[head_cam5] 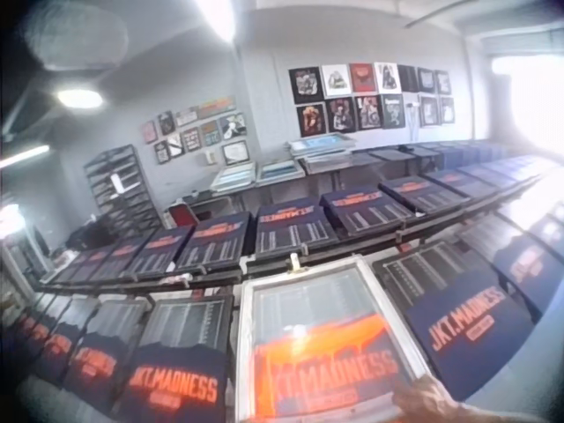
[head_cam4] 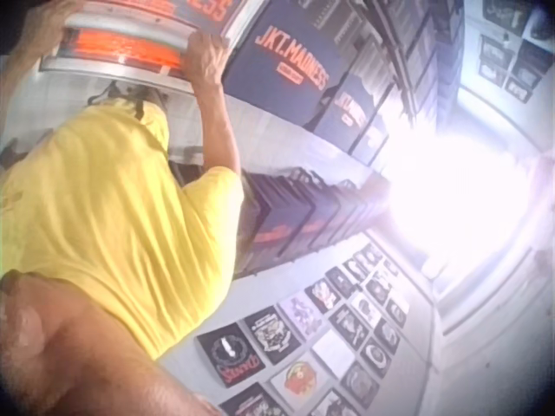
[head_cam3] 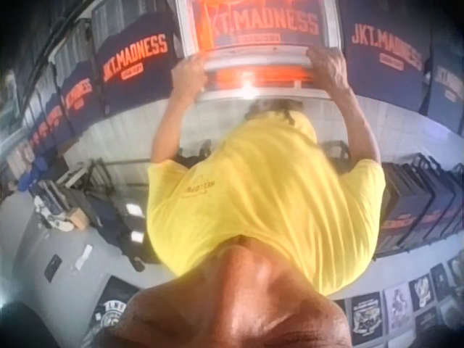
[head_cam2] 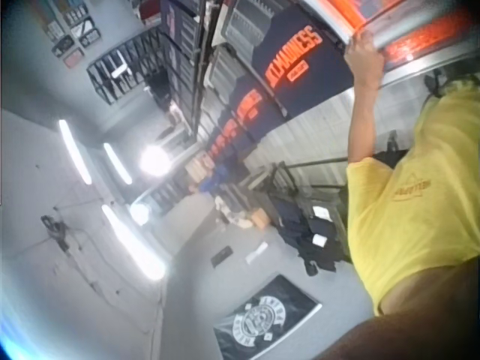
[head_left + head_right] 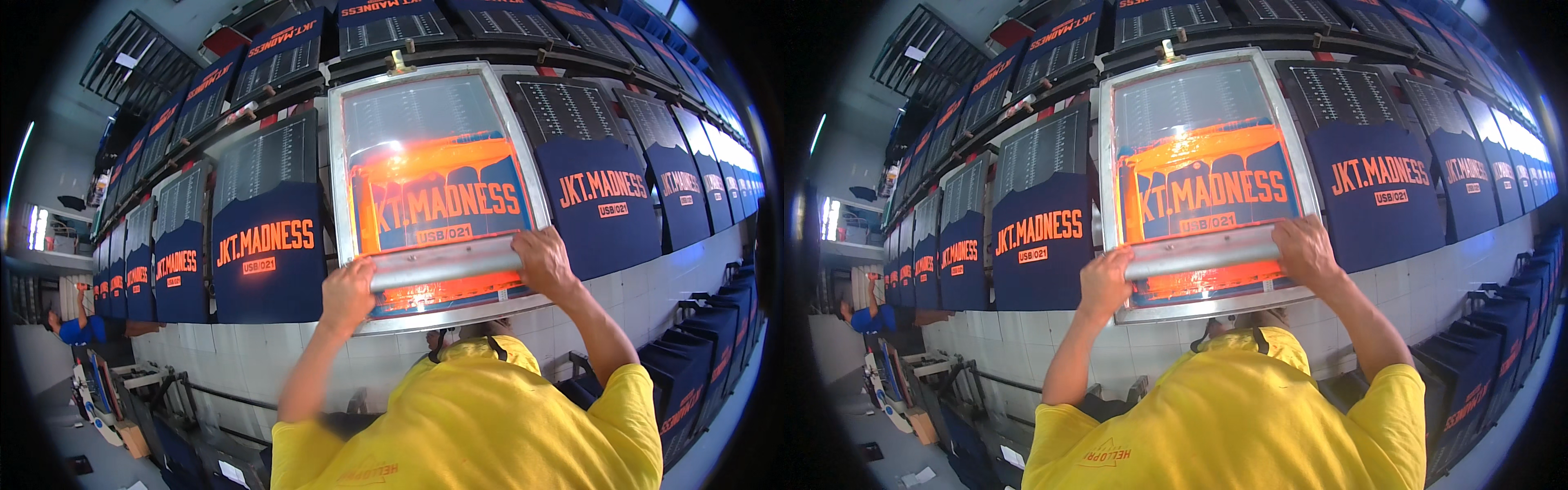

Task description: The person performs screen printing on a series of navy t-shirts using a squeegee and orange ink, working through multiple frames on a printing carousel.

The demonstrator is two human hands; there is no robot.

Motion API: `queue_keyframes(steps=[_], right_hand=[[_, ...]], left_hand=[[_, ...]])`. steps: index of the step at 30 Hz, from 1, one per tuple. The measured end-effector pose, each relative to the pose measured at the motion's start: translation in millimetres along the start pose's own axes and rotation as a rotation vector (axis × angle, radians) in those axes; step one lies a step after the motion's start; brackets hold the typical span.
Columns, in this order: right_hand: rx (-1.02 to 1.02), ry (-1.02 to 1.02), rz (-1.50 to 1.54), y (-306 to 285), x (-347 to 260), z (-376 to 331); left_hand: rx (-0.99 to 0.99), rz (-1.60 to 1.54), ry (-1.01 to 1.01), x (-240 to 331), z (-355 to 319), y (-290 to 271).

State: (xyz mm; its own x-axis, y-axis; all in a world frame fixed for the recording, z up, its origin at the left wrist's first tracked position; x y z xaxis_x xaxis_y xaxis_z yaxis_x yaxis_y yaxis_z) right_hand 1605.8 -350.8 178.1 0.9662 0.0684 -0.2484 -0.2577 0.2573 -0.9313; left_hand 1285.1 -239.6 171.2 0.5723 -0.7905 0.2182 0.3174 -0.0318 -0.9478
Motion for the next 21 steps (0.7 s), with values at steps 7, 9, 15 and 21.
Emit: queue_keyframes(steps=[7, 9, 15, 21], right_hand=[[-0.080, 0.051, 0.005, 7, -23, -50], [-0.082, 0.059, -0.007, 8, -27, -53], [-0.028, 0.053, -0.103, 21, -30, -55], [-0.037, 0.082, -0.152, 30, -20, -32]], left_hand=[[0.048, 0.047, 0.045, 24, -53, 20], [0.048, 0.074, 0.059, 24, -57, 23], [0.109, 0.116, 0.091, 21, -62, 34], [0.143, 0.105, 0.111, -2, -35, 42]])
Point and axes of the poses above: each hand's wrist, its own z-axis towards the middle knuckle, its own y-axis out of the palm, x = y × z, the point moved 5 cm from there along z, towards the middle knuckle, and after that the axes turned 9 degrees about y, right-handed, at the moved point
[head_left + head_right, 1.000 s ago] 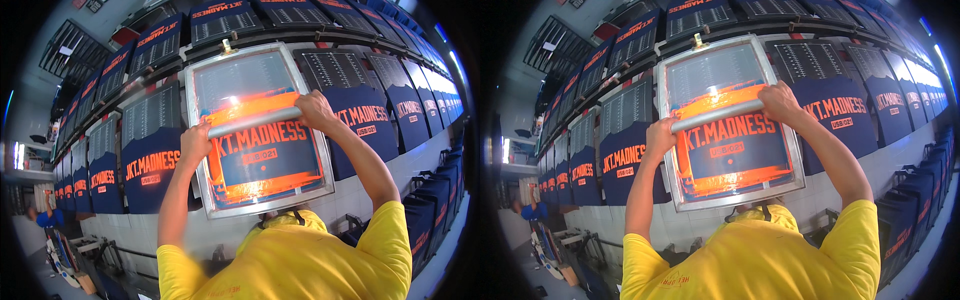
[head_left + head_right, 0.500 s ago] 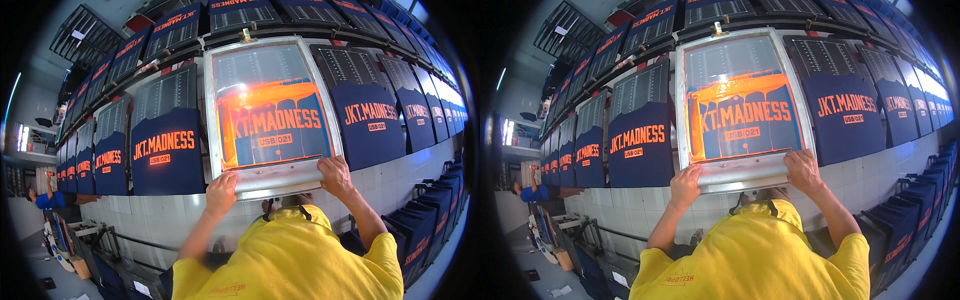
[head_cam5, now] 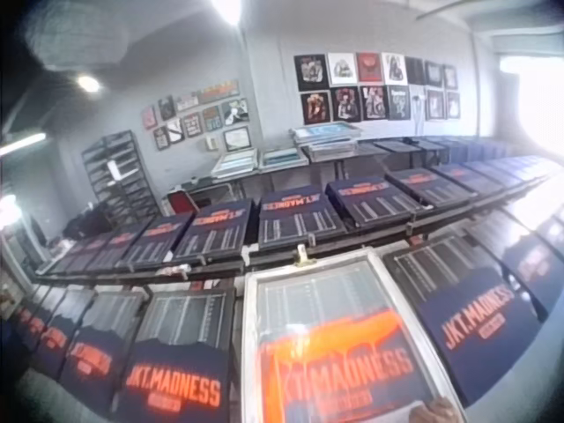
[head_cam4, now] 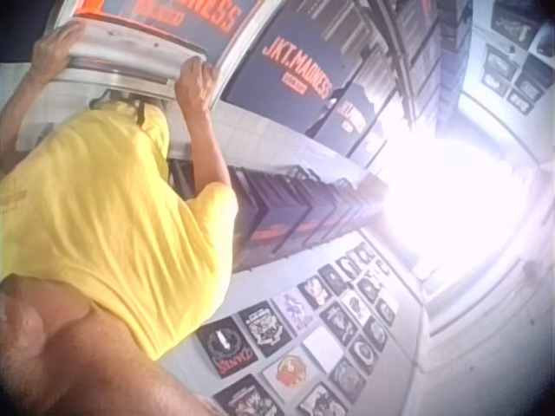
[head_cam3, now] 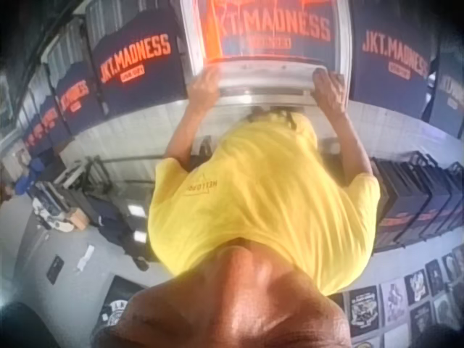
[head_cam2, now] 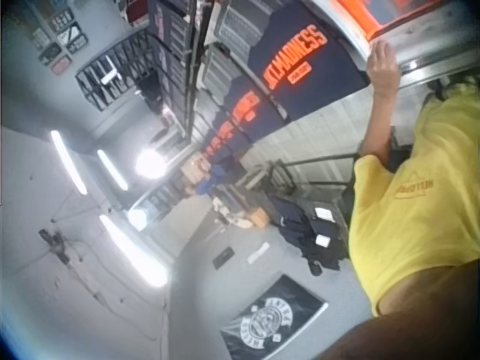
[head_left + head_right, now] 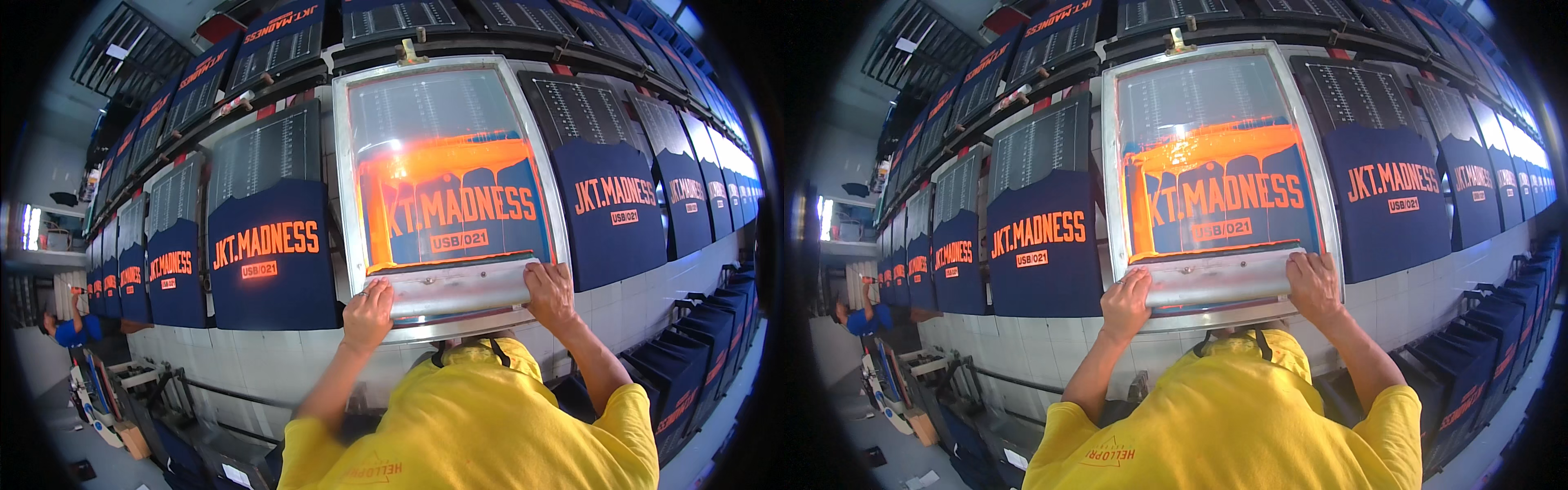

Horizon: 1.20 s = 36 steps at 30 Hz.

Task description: The person performs screen printing on a series of navy t-shirts using a squeegee and orange ink, working through multiple frames on a printing carousel.

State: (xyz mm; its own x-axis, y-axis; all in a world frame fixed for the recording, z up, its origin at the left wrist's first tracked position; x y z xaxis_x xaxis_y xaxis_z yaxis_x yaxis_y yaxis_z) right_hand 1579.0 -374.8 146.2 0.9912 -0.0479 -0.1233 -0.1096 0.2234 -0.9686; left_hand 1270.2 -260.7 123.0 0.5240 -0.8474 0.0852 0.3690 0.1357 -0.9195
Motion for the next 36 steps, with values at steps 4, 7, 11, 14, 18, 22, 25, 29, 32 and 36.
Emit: queue_keyframes(steps=[4, 7, 11, 14, 18, 22, 25, 29, 32, 36], right_hand=[[0.006, -0.009, -0.027, 5, 7, 31], [0.001, -0.018, -0.032, 7, 13, 60], [-0.032, -0.006, -0.011, 15, 25, 95], [-0.033, -0.022, -0.038, 21, 35, 126], [-0.064, -0.002, -0.034, 26, 50, 172], [-0.138, -0.011, -0.036, 24, 60, 197], [-0.121, -0.013, -0.033, 21, 73, 214], [-0.093, -0.019, -0.006, 13, 80, 224], [-0.141, -0.021, -0.031, -15, 69, 232], [-0.034, -0.033, -0.004, -44, 66, 224]], left_hand=[[-0.033, -0.022, -0.021, -26, 24, 11], [-0.019, 0.006, 0.034, -45, 52, 14], [-0.028, -0.010, 0.043, -72, 82, 25], [-0.013, -0.054, 0.040, -96, 110, 33], [-0.088, -0.112, -0.052, -125, 143, 43], [-0.085, -0.073, -0.044, -130, 162, 36], [-0.193, -0.059, -0.103, -141, 181, 32], [-0.191, -0.076, -0.127, -133, 180, 24], [-0.175, -0.071, -0.154, -132, 181, 7], [-0.169, -0.027, -0.158, -120, 187, -21]])
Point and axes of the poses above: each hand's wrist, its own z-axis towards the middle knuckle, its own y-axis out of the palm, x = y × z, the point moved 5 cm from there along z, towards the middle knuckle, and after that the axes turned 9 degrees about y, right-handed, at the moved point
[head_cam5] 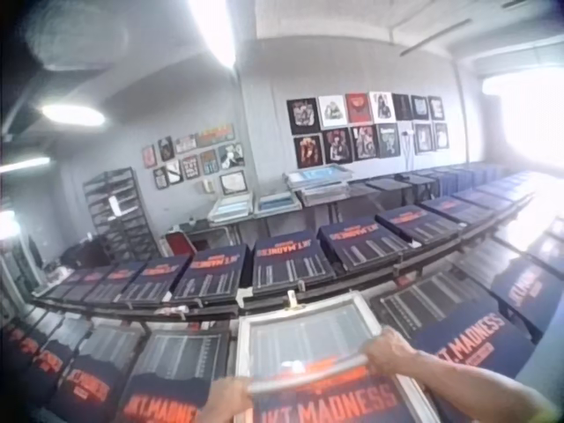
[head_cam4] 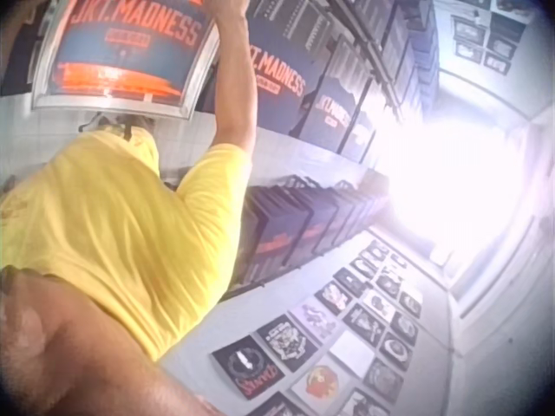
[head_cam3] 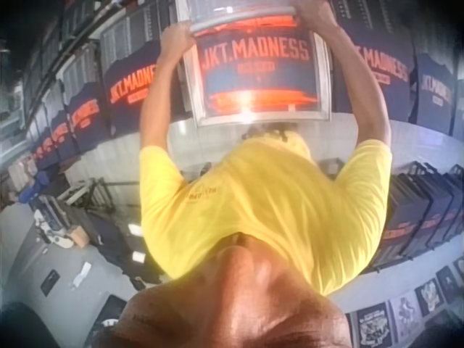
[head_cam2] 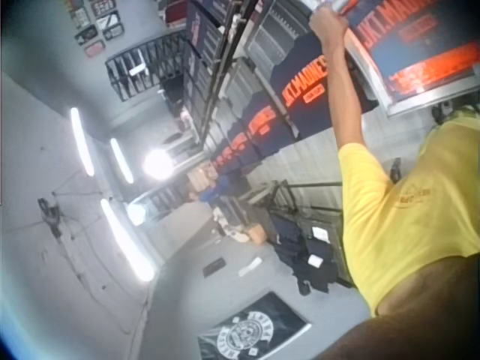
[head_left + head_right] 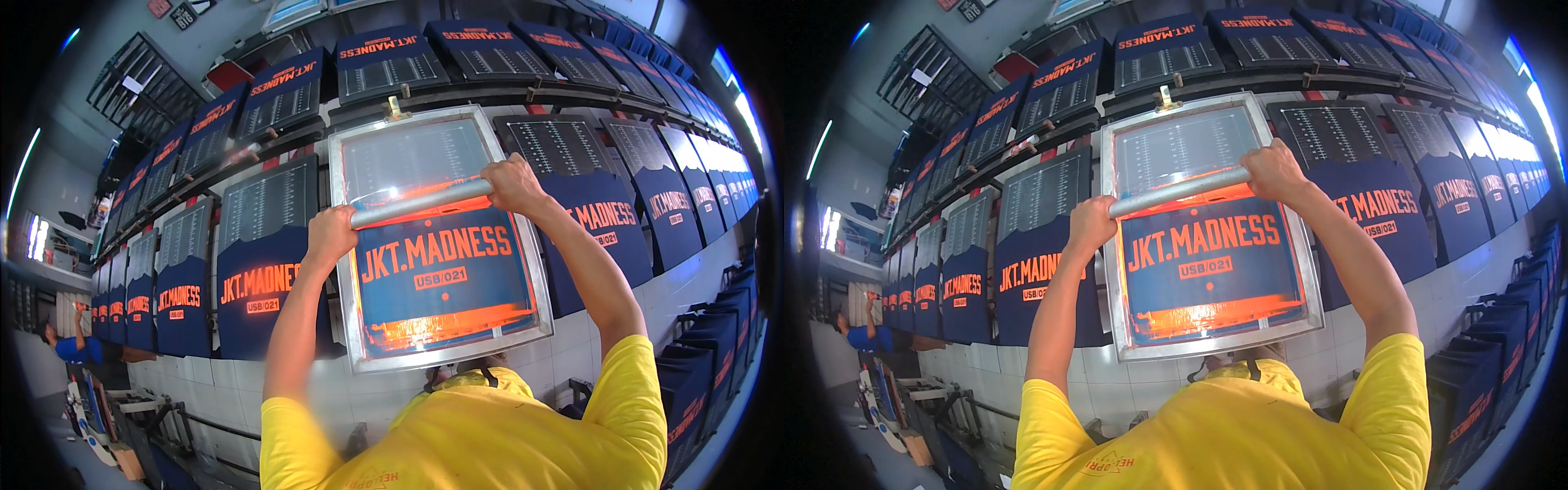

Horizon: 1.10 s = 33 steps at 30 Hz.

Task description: The person performs screen printing on a series of navy t-shirts using a squeegee and orange ink, working through multiple frames on a printing carousel.

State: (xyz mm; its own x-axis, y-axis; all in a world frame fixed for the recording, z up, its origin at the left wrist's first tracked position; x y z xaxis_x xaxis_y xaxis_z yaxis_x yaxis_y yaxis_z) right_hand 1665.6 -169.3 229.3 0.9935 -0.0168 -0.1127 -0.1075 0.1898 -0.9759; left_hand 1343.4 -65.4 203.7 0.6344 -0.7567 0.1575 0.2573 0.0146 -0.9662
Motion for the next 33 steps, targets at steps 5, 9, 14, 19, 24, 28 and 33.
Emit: queue_keyframes(steps=[5, 9, 14, 19, 24, 28, 33], right_hand=[[0.129, -0.029, 0.002, -24, -6, -28], [0.208, -0.077, 0.036, -43, -28, -74], [0.201, -0.064, 0.035, -36, -48, -165], [0.181, -0.025, 0.074, 1, -65, -237], [0.144, 0.018, 0.055, 34, -76, -271], [0.029, 0.064, 0.076, 38, -80, -287], [0.000, 0.086, 0.145, 40, -85, -299]], left_hand=[[0.112, 0.002, 0.028, 24, -21, -20], [0.194, 0.014, 0.038, 49, -65, -36], [0.195, -0.028, 0.128, 89, -134, -22], [0.193, -0.015, 0.102, 119, -201, 9], [0.206, -0.026, 0.094, 127, -233, 47], [0.135, -0.053, 0.074, 138, -246, 53], [0.047, -0.062, 0.070, 144, -258, 62]])
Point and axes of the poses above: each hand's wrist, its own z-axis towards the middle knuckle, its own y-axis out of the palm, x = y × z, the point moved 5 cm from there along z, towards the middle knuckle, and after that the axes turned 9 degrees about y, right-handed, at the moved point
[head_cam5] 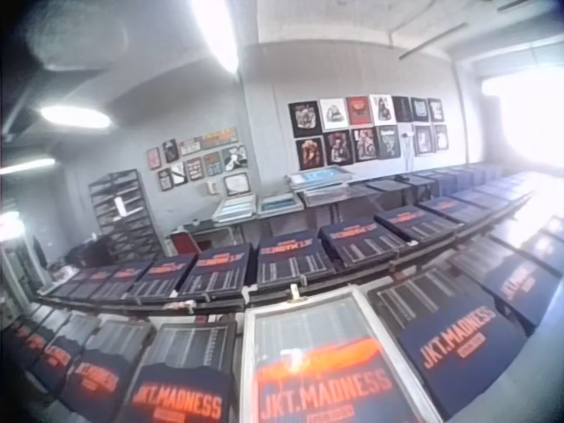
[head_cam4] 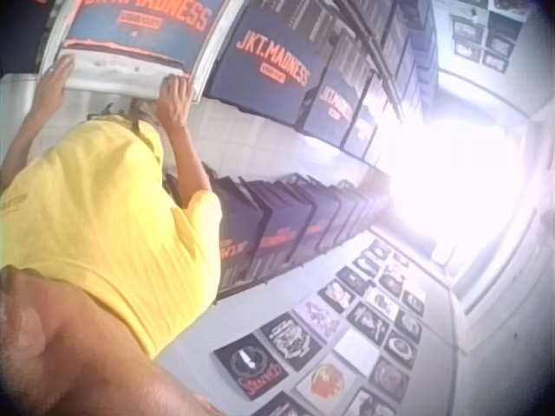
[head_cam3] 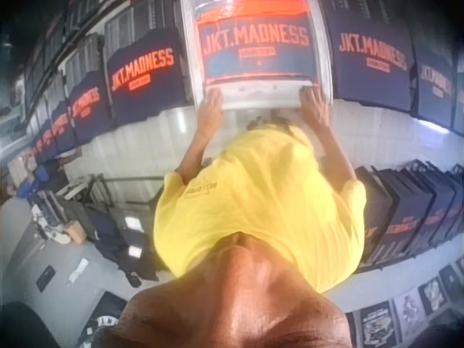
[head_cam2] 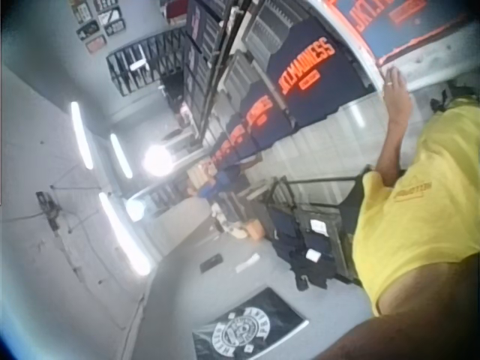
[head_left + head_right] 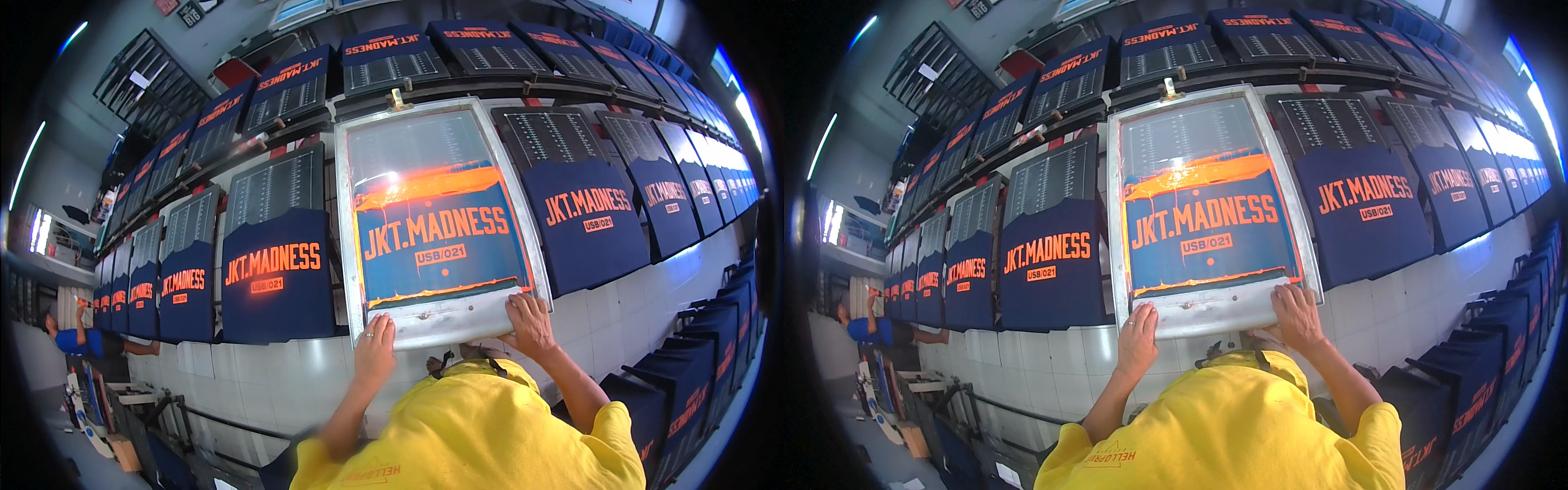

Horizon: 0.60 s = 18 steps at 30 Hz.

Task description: The person performs screen printing on a series of navy t-shirts using a squeegee and orange ink, working through multiple frames on a printing carousel.

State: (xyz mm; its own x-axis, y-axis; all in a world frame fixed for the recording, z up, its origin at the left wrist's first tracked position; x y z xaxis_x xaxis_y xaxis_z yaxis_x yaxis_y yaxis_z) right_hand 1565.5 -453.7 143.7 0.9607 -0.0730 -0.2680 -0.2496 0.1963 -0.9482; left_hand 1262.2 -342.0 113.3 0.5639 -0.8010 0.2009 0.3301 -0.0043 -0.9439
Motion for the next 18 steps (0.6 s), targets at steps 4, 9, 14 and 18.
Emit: queue_keyframes(steps=[4, 9, 14, 18], right_hand=[[-0.043, -0.015, 0.050, -12, -2, 2], [0.133, 0.169, 0.218, -13, 46, 11], [0.216, 0.558, 0.303, 18, 105, 19], [0.052, 0.920, 0.632, 27, 111, 25]], left_hand=[[-0.105, -0.058, -0.012, 2, 0, -6], [0.053, -0.290, -0.063, -10, 10, -43], [0.410, -0.273, -0.658, -99, -24, 17], [0.264, -0.348, -0.741, -127, -28, 37]])
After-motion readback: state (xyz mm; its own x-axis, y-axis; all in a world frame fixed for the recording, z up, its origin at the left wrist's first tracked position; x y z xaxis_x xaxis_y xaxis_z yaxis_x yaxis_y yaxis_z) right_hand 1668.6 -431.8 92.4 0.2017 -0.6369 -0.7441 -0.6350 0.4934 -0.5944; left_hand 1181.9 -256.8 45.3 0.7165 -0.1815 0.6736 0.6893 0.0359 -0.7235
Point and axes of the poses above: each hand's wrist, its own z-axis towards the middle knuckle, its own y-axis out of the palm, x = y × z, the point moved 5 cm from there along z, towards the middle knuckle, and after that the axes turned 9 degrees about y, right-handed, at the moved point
